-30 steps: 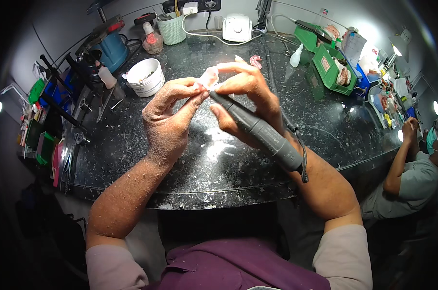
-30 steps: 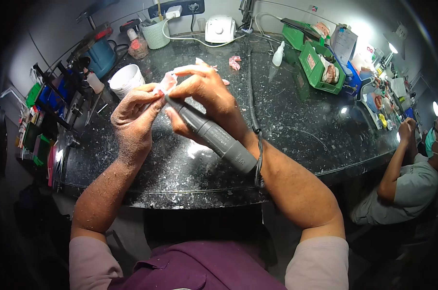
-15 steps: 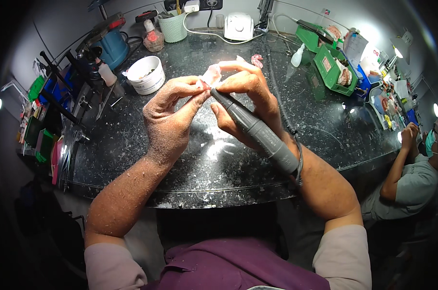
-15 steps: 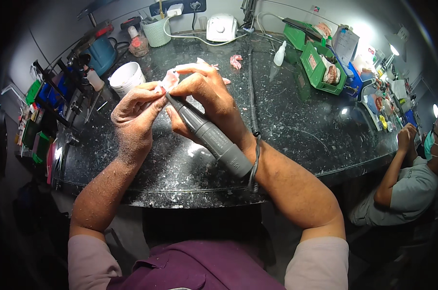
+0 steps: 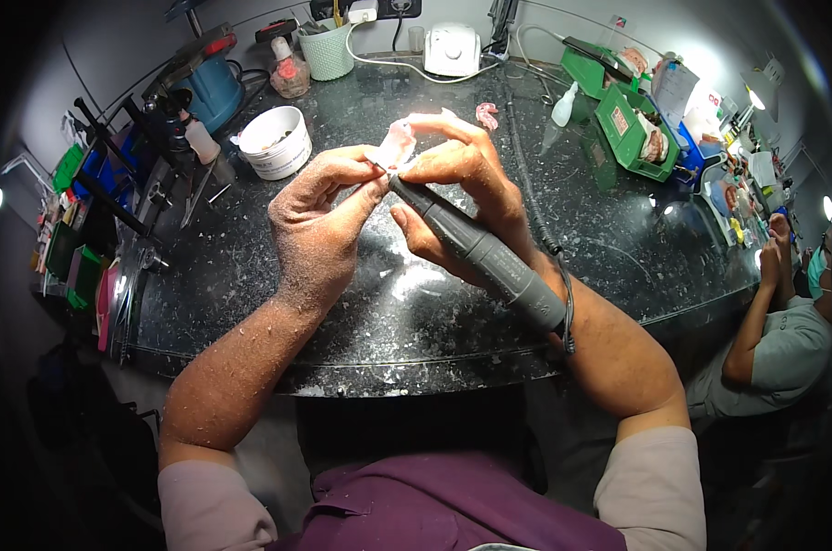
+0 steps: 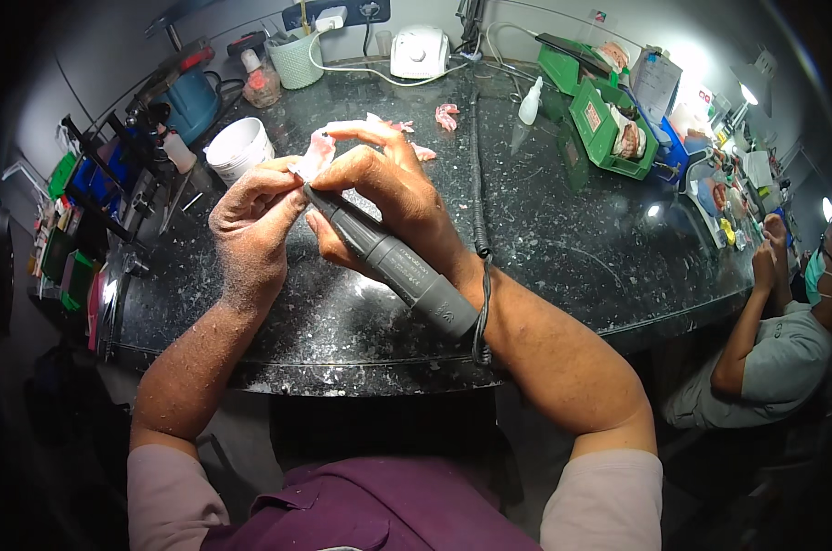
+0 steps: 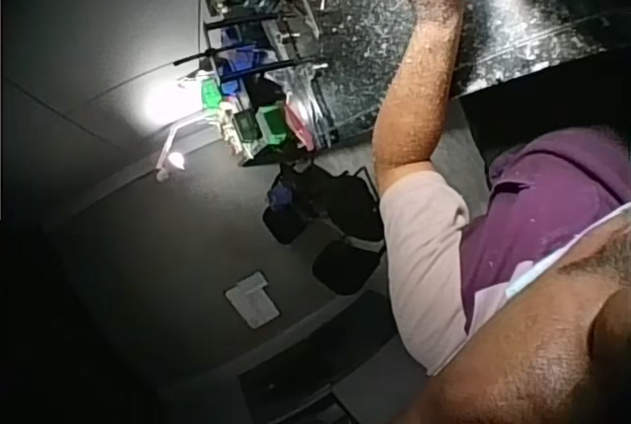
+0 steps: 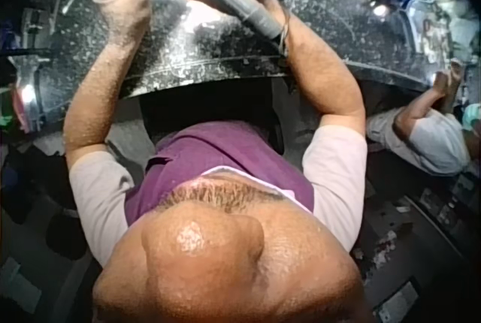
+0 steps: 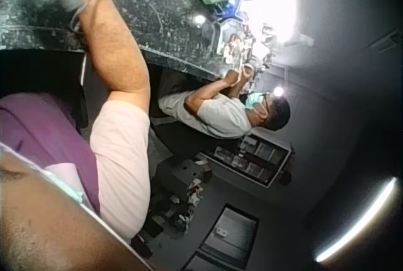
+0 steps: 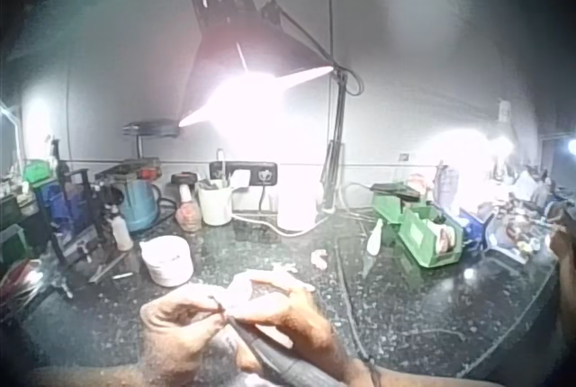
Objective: The person shapes and trims a dental prosthetic using a handheld rotary tool, turning the prosthetic by hand to grind its different edges and surfaces.
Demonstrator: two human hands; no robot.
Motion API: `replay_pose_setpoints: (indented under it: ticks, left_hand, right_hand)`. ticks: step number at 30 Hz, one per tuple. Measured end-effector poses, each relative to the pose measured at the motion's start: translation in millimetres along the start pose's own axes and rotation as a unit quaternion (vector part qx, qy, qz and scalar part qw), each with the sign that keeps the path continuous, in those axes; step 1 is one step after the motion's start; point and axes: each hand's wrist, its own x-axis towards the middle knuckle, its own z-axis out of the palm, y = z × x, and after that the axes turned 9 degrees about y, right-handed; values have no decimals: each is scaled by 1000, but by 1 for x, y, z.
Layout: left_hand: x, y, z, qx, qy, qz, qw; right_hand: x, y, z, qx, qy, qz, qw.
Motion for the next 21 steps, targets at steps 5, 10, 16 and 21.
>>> replay_pose_setpoints:
  ticks: [5,10,16,21]
  left_hand:
    - [0,1,3,5,0,1,1000]
    - [0,0,1,-4,-3,7,1000]
    - [-1,1,2,-15,10,-3,1000]
    - [-1,4,3,-4,12,-12,1000]
  right_hand:
    - [0,0,-1,1,-1,-5,1000]
    - [1,-1,-1,-7,1,-3,1000]
    - [-1,0,3,5,25,12,1000]
    - [-2,4,2,17,10,-7,1000]
